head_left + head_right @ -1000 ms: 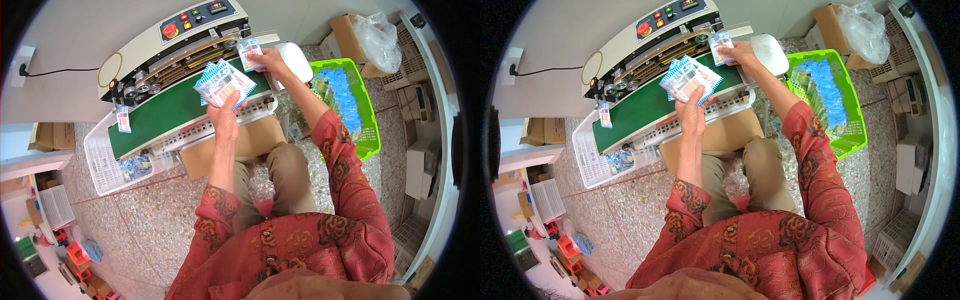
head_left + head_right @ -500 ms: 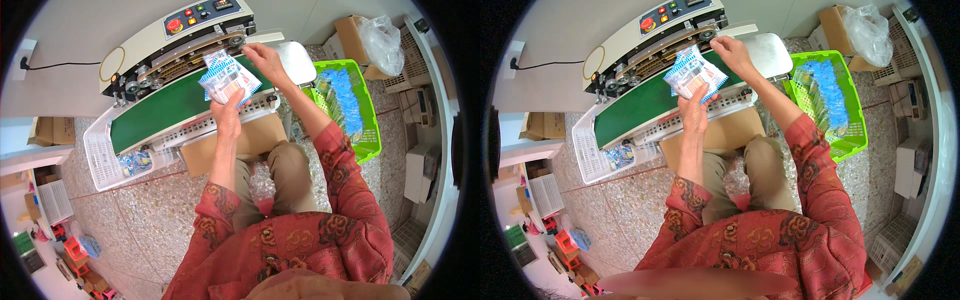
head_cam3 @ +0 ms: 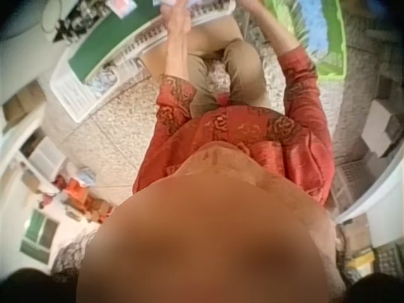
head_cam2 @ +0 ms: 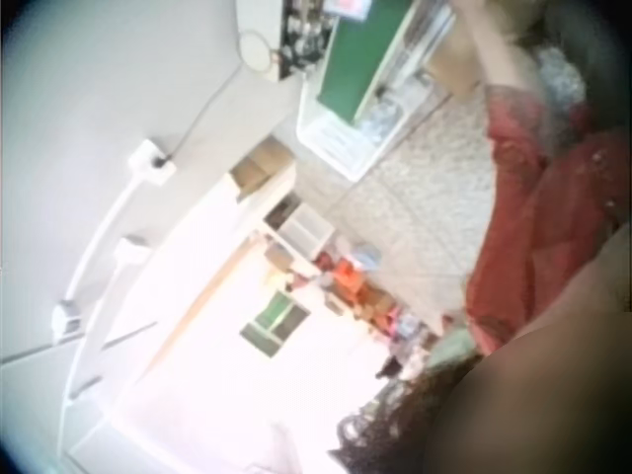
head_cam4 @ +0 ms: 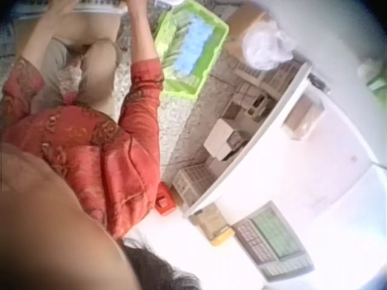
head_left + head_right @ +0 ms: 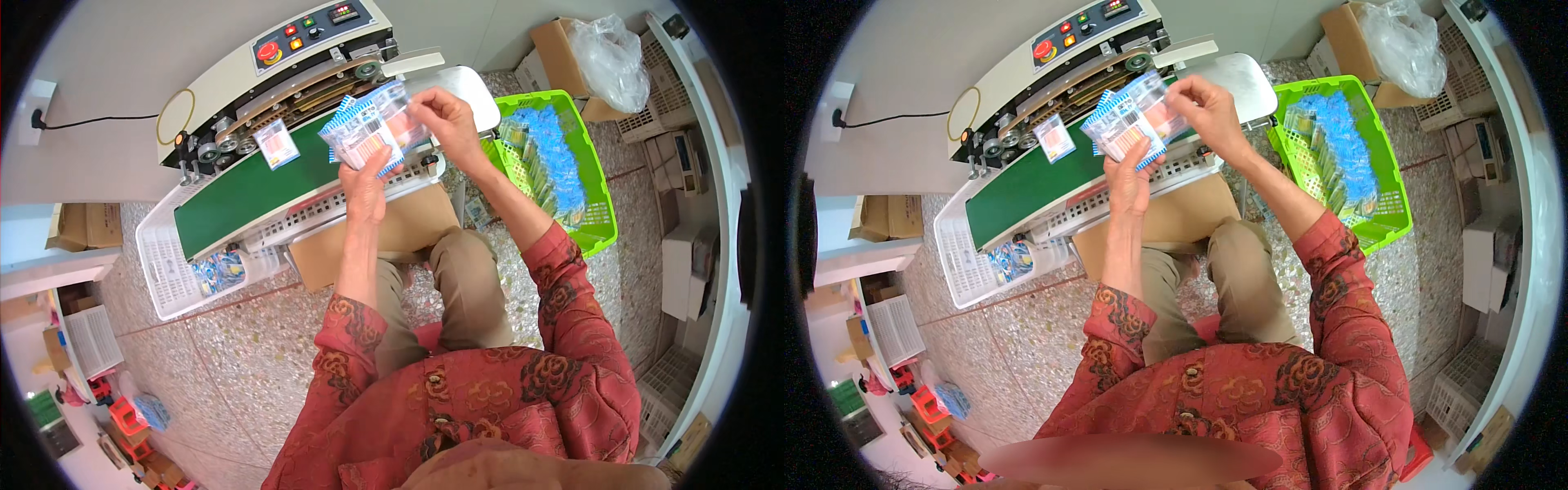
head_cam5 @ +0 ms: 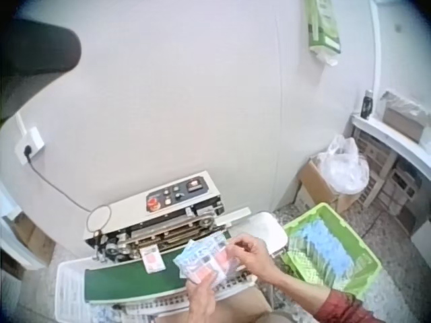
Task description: Sealing small plastic bags containing toy components using a bench-top heat sealer machine.
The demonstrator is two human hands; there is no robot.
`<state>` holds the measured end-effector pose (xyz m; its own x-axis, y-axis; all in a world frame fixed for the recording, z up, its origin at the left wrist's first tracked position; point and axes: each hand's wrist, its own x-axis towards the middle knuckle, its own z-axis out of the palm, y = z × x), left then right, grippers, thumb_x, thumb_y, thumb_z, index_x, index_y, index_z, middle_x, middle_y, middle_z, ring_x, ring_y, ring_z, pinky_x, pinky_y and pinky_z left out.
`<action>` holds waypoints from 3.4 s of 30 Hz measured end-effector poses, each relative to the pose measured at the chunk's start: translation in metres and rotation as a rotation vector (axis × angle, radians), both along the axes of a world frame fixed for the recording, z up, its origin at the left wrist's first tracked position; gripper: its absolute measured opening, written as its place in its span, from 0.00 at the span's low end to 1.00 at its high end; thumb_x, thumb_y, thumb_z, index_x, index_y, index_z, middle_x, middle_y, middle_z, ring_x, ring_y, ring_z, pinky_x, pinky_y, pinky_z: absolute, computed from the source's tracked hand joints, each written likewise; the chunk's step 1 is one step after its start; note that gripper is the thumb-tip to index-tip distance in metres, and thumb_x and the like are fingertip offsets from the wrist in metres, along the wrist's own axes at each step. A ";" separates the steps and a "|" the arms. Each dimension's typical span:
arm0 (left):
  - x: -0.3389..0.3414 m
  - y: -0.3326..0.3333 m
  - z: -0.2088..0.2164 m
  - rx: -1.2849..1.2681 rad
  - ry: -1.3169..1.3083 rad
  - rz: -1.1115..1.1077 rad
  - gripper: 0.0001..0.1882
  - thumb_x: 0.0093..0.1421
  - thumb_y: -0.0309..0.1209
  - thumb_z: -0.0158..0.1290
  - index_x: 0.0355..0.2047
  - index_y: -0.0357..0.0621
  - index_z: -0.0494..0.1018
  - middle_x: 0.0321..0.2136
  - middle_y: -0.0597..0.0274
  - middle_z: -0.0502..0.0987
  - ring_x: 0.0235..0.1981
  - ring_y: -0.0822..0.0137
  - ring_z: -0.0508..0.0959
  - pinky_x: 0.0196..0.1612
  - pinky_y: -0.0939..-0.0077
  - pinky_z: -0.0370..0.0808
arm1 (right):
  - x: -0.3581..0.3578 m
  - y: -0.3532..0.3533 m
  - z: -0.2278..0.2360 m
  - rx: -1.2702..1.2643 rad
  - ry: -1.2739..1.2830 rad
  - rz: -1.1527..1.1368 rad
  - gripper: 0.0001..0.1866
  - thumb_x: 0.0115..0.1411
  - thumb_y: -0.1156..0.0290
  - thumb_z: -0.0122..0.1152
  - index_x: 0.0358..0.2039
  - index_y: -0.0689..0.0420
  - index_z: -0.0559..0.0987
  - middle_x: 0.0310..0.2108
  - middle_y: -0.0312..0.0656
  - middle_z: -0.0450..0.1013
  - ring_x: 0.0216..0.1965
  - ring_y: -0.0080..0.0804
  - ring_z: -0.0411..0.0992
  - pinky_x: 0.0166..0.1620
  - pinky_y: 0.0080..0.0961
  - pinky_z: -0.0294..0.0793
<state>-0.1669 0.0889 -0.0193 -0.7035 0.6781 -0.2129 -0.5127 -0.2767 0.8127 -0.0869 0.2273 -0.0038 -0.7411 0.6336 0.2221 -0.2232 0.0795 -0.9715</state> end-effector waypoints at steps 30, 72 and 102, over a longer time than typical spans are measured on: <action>-0.008 -0.007 0.002 0.047 -0.041 0.035 0.19 0.47 0.23 0.55 0.41 0.38 0.66 0.33 0.57 0.74 0.30 0.61 0.77 0.24 0.77 0.74 | -0.050 0.060 -0.054 -0.408 -0.246 -0.135 0.16 0.50 0.75 0.59 0.40 0.64 0.70 0.31 0.43 0.73 0.29 0.26 0.73 0.32 0.20 0.74; -0.007 -0.003 0.002 0.044 -0.069 -0.025 0.18 0.49 0.24 0.54 0.41 0.37 0.66 0.34 0.56 0.74 0.31 0.60 0.77 0.24 0.77 0.75 | -0.028 0.044 -0.040 -0.610 -0.056 -0.189 0.11 0.57 0.69 0.50 0.38 0.61 0.66 0.33 0.44 0.70 0.31 0.29 0.72 0.30 0.21 0.77; -0.004 -0.004 0.008 -0.007 0.003 -0.121 0.19 0.48 0.26 0.55 0.41 0.37 0.67 0.33 0.57 0.75 0.30 0.64 0.77 0.27 0.76 0.75 | -0.010 0.008 -0.015 -0.133 -0.229 0.311 0.10 0.53 0.69 0.55 0.35 0.58 0.73 0.28 0.33 0.71 0.28 0.16 0.66 0.33 0.14 0.65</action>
